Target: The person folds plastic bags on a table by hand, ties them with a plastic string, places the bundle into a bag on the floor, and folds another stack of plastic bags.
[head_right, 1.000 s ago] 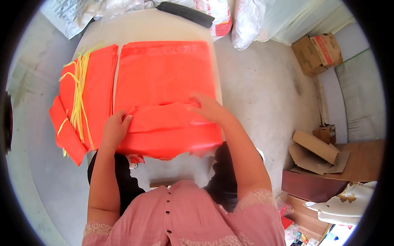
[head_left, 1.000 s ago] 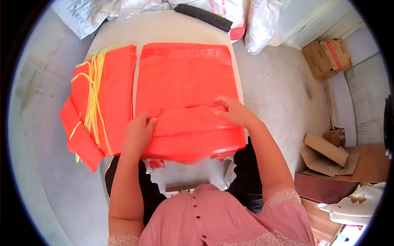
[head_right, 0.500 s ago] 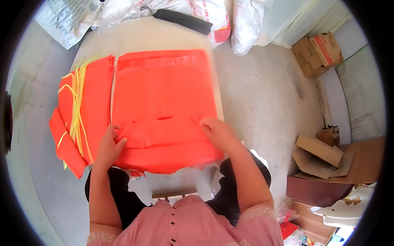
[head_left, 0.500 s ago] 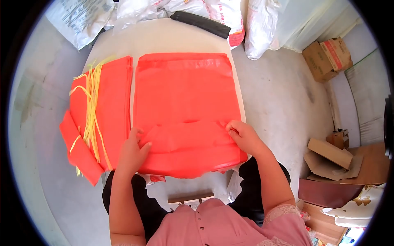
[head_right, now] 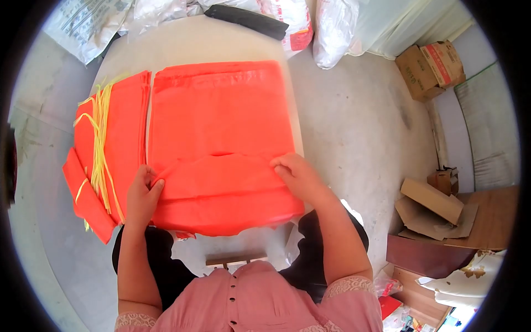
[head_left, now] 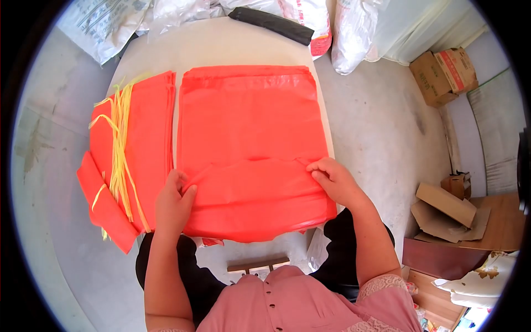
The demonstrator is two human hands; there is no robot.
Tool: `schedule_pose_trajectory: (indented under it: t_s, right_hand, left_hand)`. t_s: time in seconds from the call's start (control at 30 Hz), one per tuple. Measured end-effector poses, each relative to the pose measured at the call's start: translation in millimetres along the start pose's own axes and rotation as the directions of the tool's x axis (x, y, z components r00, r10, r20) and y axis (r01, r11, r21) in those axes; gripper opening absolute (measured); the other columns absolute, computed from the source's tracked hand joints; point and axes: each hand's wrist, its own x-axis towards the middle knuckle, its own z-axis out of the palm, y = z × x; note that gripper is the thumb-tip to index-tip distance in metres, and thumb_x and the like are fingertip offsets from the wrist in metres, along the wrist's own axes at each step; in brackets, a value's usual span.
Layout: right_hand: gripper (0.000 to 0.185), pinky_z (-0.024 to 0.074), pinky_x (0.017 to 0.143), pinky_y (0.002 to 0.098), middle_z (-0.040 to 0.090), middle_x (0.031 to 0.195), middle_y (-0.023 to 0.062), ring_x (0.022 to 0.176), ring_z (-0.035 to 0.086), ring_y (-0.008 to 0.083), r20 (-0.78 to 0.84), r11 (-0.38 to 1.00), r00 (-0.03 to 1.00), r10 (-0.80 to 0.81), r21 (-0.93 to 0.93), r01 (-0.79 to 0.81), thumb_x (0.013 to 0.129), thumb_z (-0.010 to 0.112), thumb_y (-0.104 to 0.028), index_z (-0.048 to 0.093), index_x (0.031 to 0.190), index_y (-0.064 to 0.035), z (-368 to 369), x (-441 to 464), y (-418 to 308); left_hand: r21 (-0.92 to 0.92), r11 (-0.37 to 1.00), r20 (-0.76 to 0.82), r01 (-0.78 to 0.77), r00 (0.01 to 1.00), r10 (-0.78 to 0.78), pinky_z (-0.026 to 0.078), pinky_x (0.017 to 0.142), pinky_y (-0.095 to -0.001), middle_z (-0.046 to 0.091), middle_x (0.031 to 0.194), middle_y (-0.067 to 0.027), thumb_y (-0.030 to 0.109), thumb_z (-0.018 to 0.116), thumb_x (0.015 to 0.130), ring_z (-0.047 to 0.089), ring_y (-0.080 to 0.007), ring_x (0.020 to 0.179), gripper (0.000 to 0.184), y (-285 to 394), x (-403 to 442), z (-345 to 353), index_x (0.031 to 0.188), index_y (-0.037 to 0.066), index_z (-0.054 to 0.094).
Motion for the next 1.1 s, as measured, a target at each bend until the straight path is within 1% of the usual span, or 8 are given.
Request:
schedule_pose_trajectory:
  t_s: [0.13, 0.23, 0.53, 0.63, 0.73, 0.83, 0.93, 1.1]
  right_hand:
    - [0.041, 0.0499, 0.098, 0.0344, 0.059, 0.123, 0.0087, 0.114, 0.061, 0.0247, 0.108, 0.993, 0.992, 0.071, -0.098, -0.06, 0.089, 0.077, -0.014, 0.068, 0.127, -0.0032, -12, -7, -22]
    - [0.055, 0.0496, 0.101, 0.0347, 0.055, 0.13, 0.009, 0.117, 0.06, 0.0268, 0.152, 0.975, 0.988, -0.003, -0.218, 0.037, 0.083, 0.081, -0.014, 0.065, 0.135, -0.0044, -17, -12, -19]
    - [0.06, 0.0535, 0.097, 0.0387, 0.053, 0.134, 0.0099, 0.116, 0.062, 0.0308, 0.126, 0.935, 0.992, -0.008, -0.352, 0.052, 0.081, 0.073, -0.006, 0.063, 0.14, -0.0101, -11, -17, -25]
    - [0.059, 0.0546, 0.095, 0.0409, 0.053, 0.135, 0.0099, 0.113, 0.064, 0.0324, 0.111, 0.909, 0.994, -0.013, -0.413, 0.058, 0.081, 0.07, -0.005, 0.064, 0.139, -0.0127, -9, -18, -31]
    - [0.06, 0.0551, 0.093, 0.0433, 0.053, 0.136, 0.0103, 0.112, 0.064, 0.0342, 0.097, 0.889, 0.995, -0.024, -0.454, 0.066, 0.08, 0.068, -0.004, 0.065, 0.139, -0.0156, -7, -17, -34]
    - [0.06, 0.0552, 0.092, 0.0445, 0.054, 0.137, 0.0106, 0.111, 0.065, 0.0352, 0.079, 0.866, 0.995, -0.063, -0.492, 0.094, 0.08, 0.066, -0.001, 0.066, 0.138, -0.0169, -5, -17, -33]
    - [0.06, 0.0553, 0.092, 0.0445, 0.055, 0.136, 0.0103, 0.11, 0.065, 0.0355, 0.058, 0.859, 0.996, -0.071, -0.504, 0.09, 0.08, 0.064, 0.002, 0.066, 0.137, -0.0178, -3, -16, -32]
    - [0.059, 0.0554, 0.092, 0.0441, 0.056, 0.134, 0.0106, 0.109, 0.065, 0.0356, 0.045, 0.834, 0.995, -0.088, -0.543, 0.099, 0.082, 0.064, 0.002, 0.067, 0.136, -0.0195, -1, -16, -30]
  left_hand:
    - [0.057, 0.998, -0.05, -0.029, 0.998, 0.032, 0.045, 0.064, -0.0364, 0.051, 0.073, -0.0089, 0.012, 0.07, 0.094, 0.051, -0.0213, 0.065, 0.025, -1, 1, 2, 0.108, 0.005, 0.051]
    - [0.117, 0.993, -0.051, -0.033, 0.998, 0.039, 0.045, 0.063, -0.0367, 0.05, 0.072, -0.0088, 0.012, 0.07, 0.095, 0.05, -0.0219, 0.064, 0.026, -4, 2, 2, 0.107, 0.005, 0.049]
    - [-0.076, 0.997, 0.075, 0.025, 0.997, -0.02, 0.045, 0.064, -0.0358, 0.049, 0.071, -0.0052, 0.01, 0.074, 0.09, 0.05, -0.0186, 0.067, 0.037, -13, 2, -7, 0.121, 0.006, 0.054]
    - [0.051, 0.999, 0.18, 0.007, 0.984, -0.016, 0.051, 0.075, -0.0371, 0.053, 0.076, -0.008, 0.006, 0.077, 0.085, 0.059, -0.021, 0.077, 0.053, 13, -9, -18, 0.134, 0.01, 0.059]
    - [0.019, 0.971, 0.177, -0.237, 0.957, 0.23, 0.055, 0.09, -0.0389, 0.061, 0.096, -0.0126, 0.003, 0.08, 0.078, 0.067, -0.0259, 0.098, 0.069, 11, -13, -16, 0.143, 0.015, 0.061]
    - [0.18, 0.976, 0.261, -0.126, 0.962, 0.076, 0.054, 0.1, -0.0417, 0.058, 0.13, -0.0173, 0.002, 0.08, 0.075, 0.065, -0.033, 0.115, 0.074, 26, -19, -20, 0.145, 0.018, 0.061]
    - [0.222, 0.97, 0.214, -0.095, 0.976, 0.047, 0.051, 0.104, -0.0389, 0.047, 0.146, -0.0181, -0.002, 0.077, 0.074, 0.059, -0.0348, 0.127, 0.071, 26, -21, -13, 0.142, 0.015, 0.063]
    - [0.26, 0.95, 0.143, -0.171, 0.98, 0.137, 0.056, 0.094, -0.0409, 0.041, 0.153, -0.0207, -0.008, 0.067, 0.074, 0.063, -0.0385, 0.123, 0.069, 27, -22, -8, 0.139, 0.015, 0.066]
